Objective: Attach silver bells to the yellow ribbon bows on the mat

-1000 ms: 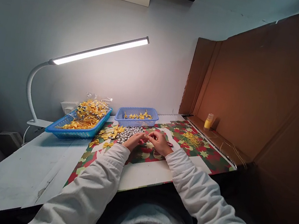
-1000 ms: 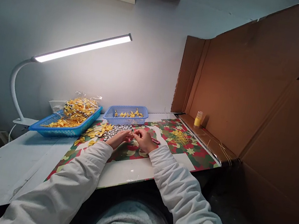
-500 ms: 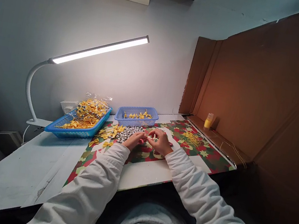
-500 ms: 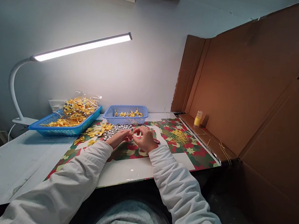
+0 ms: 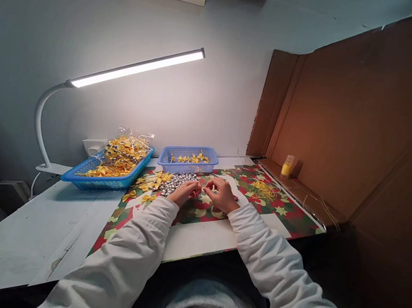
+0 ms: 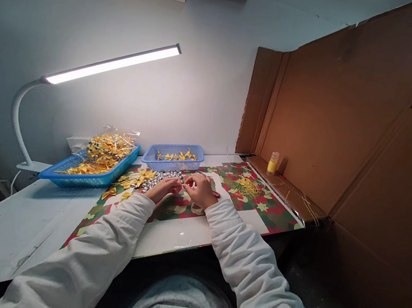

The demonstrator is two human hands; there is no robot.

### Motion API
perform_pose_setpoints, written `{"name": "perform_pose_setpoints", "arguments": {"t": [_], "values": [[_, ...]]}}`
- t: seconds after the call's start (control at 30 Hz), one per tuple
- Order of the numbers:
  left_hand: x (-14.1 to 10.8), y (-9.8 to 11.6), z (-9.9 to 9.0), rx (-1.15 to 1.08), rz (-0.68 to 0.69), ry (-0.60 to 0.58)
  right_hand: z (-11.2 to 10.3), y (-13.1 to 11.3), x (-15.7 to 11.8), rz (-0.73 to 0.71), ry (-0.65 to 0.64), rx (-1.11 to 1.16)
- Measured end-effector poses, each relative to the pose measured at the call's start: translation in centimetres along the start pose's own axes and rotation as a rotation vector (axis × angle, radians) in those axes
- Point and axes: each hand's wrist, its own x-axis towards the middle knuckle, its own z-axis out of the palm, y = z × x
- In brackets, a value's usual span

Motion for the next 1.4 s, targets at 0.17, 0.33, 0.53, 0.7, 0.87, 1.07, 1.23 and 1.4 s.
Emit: {"name": "perform_pose_setpoints", "arguments": {"t": [0.17,0.33,0.53,0.7,0.87,1.07,1.23,1.4], "values": [[-0.1,0.1,-0.1,-0.028,0.006,0.005,-0.2,0.0,0.0,-0.019,0.006,0.001],[-0.2,0.3,0.0,-0.04,0.019,-0.01,-0.2,0.0,-0.1,-0.038,0.003,-0.002],[-0.1,0.1,0.1,-0.054,0.015,-0.01,-0.1,0.0,0.0,-0.014,-0.014,0.01],[0.1,0.2,-0.4,-0.132,0.041,0.052,0.0,0.3,0.2,0.083,-0.011,0.096],[0.4,0.0,-1.2,-0.114,0.071,0.165,-0.1,0.7,0.3,0.188,-0.057,0.273],[0.5,0.0,-1.7,-0.046,0.104,0.24,-0.6,1.5,0.5,0.259,-0.13,0.395],[0.4,0.2,-1.6,0.016,0.136,0.201,-0.8,2.0,0.5,0.374,-0.051,0.247],[0.4,0.0,-1.5,0.063,0.164,0.083,-0.4,1.2,0.6,0.349,-0.054,0.415]]}}
